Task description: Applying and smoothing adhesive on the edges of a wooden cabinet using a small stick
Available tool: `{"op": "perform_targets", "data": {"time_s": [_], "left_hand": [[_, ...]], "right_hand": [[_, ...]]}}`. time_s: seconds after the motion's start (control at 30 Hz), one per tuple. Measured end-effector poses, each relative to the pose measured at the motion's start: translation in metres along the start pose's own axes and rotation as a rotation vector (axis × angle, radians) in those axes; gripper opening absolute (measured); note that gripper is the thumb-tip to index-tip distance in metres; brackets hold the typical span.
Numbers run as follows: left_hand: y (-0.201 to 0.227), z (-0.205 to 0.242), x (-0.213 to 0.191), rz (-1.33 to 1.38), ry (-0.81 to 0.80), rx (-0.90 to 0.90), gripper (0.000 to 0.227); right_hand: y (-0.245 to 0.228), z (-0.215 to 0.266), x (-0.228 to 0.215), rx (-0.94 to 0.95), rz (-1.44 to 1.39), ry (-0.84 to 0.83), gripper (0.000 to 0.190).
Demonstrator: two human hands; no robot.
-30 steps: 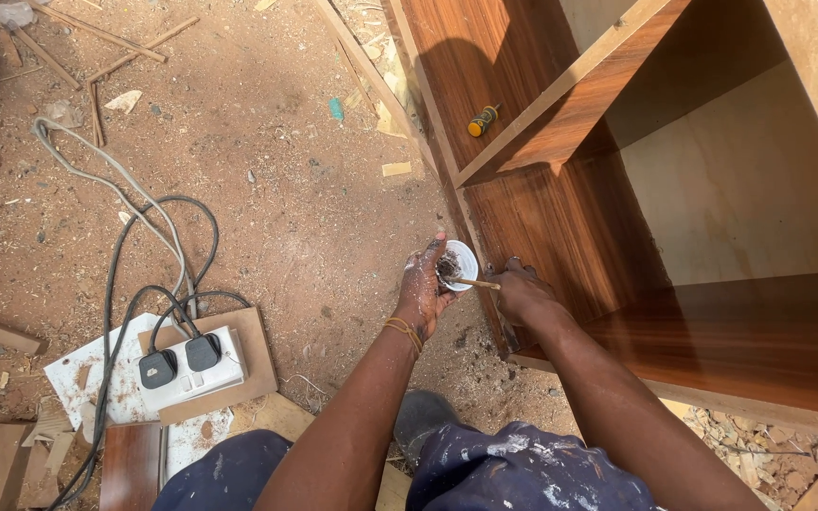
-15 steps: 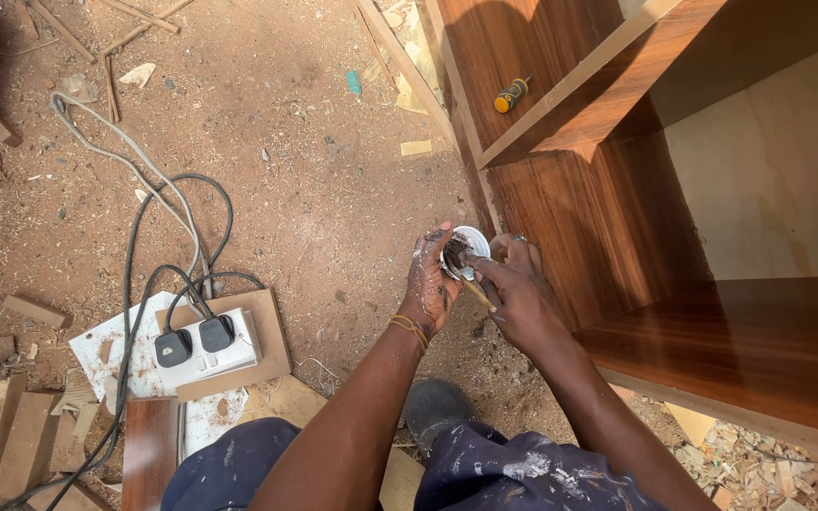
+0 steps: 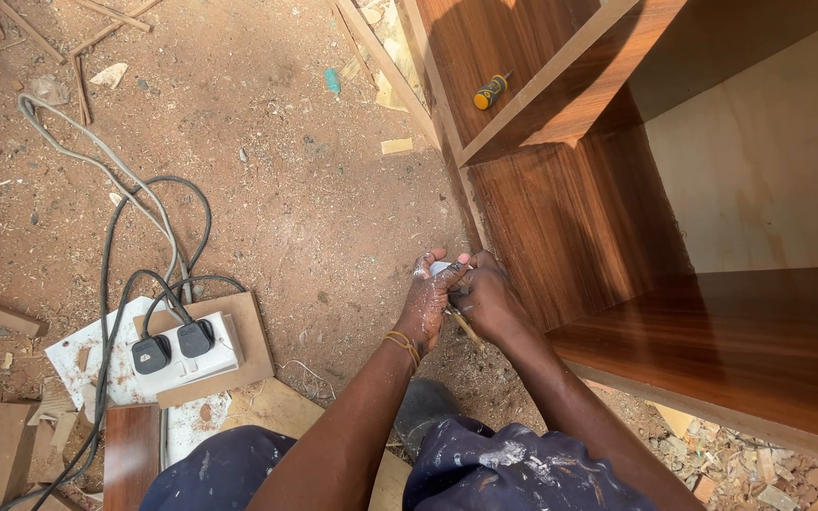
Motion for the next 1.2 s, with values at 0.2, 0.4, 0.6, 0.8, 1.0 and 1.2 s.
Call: {"op": "perform_targets", "data": {"time_s": [0.2, 0.4, 0.6, 0.8, 1.0, 1.2], "left_hand": [[0.011, 0.004, -0.008, 0.117, 0.13, -0.072, 0.079], [-0.008, -0.006, -0.01, 0.073, 0.15, -0.095, 0.08], [-0.006, 0.007, 0.0, 0.037, 0.174, -0.093, 0.088], [-0.01, -0.02, -0.028, -0.215, 0.233, -0.029, 0.096], [0.007, 0.005, -0.005, -0.248, 0.23, -0.017, 0.098], [0.016, 0.027, 0.003, -0.267, 0.2, -0.023, 0.099]], "right_hand": [[-0.034, 0.023, -0.054, 0.004, -0.005, 0.177, 0.011], [-0.027, 0.018, -0.039, 0.006, -0.171, 0.126, 0.017], [0.007, 0.008, -0.018, 0.123, -0.279, 0.112, 0.008], [0.035, 0.011, -0.037, 0.269, -0.682, 0.265, 0.037], [0.027, -0.001, -0.063, 0.225, -0.263, 0.474, 0.021], [0.038, -0.022, -0.056, 0.168, -0.248, 0.6, 0.022]]}}
Point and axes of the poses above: each hand's wrist, its own z-axis away from the middle knuckle, its own x-axis out of the palm, y = z × x, the point moved 8 cm from there along -z, towards the middle knuckle, and after that the axes turned 10 degrees about z, right-handed, at the moved point
